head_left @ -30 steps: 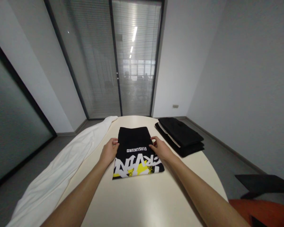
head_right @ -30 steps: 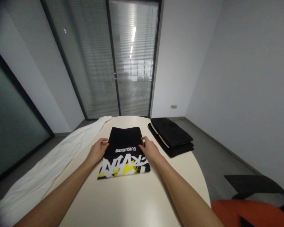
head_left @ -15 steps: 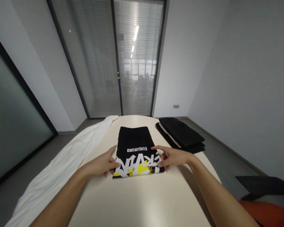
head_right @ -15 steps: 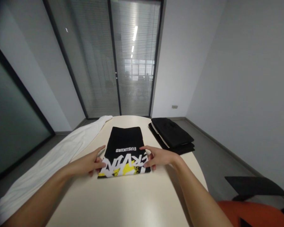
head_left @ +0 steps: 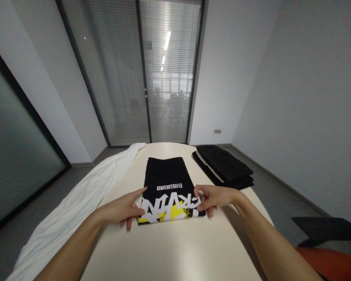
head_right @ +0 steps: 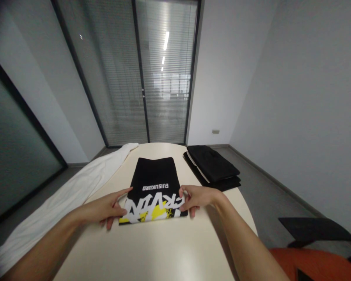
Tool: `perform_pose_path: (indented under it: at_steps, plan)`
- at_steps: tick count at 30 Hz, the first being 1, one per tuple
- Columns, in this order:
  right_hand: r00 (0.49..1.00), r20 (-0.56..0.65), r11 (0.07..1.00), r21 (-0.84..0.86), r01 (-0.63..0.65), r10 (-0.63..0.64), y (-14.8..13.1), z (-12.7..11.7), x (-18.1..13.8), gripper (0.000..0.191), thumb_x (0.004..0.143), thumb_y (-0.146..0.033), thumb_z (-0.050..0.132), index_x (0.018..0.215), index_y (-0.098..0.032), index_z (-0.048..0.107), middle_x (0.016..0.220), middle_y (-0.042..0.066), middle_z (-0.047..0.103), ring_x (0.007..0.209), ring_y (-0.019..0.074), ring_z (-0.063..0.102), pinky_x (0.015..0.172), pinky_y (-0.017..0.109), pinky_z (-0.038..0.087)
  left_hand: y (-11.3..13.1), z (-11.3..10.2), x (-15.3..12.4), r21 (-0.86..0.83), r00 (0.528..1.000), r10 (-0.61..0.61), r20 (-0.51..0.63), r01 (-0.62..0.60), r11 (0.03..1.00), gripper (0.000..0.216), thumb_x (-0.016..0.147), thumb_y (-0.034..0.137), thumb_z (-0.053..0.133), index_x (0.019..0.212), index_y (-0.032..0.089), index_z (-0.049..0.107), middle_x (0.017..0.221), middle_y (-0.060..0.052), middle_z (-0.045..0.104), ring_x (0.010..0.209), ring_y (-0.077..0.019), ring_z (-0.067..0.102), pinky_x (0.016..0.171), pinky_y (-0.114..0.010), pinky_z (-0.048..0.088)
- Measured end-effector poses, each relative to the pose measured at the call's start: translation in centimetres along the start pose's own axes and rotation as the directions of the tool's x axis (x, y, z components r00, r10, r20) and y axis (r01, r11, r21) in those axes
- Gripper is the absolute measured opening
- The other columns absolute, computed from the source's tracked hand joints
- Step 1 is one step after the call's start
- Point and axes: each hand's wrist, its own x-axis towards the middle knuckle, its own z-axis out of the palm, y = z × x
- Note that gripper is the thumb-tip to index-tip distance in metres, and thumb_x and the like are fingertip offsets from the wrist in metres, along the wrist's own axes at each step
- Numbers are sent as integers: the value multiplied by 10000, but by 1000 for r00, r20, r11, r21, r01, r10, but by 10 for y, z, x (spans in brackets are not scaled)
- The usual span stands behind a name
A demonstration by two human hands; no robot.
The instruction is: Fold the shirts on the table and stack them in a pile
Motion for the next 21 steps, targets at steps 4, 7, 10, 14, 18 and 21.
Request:
perform_pose_path:
  at_steps: [4,7,10,14,18,21]
  plan:
    - [996,75,999,-41,-36,39,0,-1,2,708,639,-611,812,1059,-207,410,623,-54,636,486,121,632,435,183,276,2,1,-1,-3,993,-36,108,36,999,1076,804,358,689,1584,201,-35,747,-14,732,461,-144,639,410,-192,344]
    - [992,109,997,-42,-65,69,1,-1,3,673,696,-637,762,1086,-204,425,660,-24,673,498,124,642,430,187,242,2,1,0,5,986,-73,151,73,997,1115,802,379,703,1580,201,-76,773,-39,753,449,-151,636,421,-205,373]
    - [992,102,997,-26,-66,68,0,-2,1,666,719,-650,736,1110,-203,435,693,-8,689,527,133,661,433,184,258,2,2,4,4,997,-52,58,52,999,1002,854,487,631,1588,184,20,733,-50,754,449,-161,630,421,-217,386]
    - [991,115,998,-16,-63,65,-3,-2,-3,741,588,-573,858,1077,-217,429,684,-27,672,570,163,689,467,177,363,3,5,10,-5,987,-5,-159,4,1000,886,861,505,607,1564,178,176,721,-41,746,469,-157,636,403,-204,365]
    - [981,171,996,-17,-90,92,0,-4,0,727,535,-542,896,972,-228,408,683,-23,681,573,176,697,471,177,402,3,7,12,15,989,-24,-148,27,1000,925,823,413,657,1562,177,153,759,-49,755,476,-157,644,388,-198,337]
    - [960,259,994,-15,-111,111,4,-4,4,720,525,-507,914,951,-234,402,750,1,716,576,166,700,469,173,414,-2,6,14,18,994,-11,-111,13,1000,935,811,361,657,1563,186,128,764,-43,760,482,-157,643,392,-198,346]
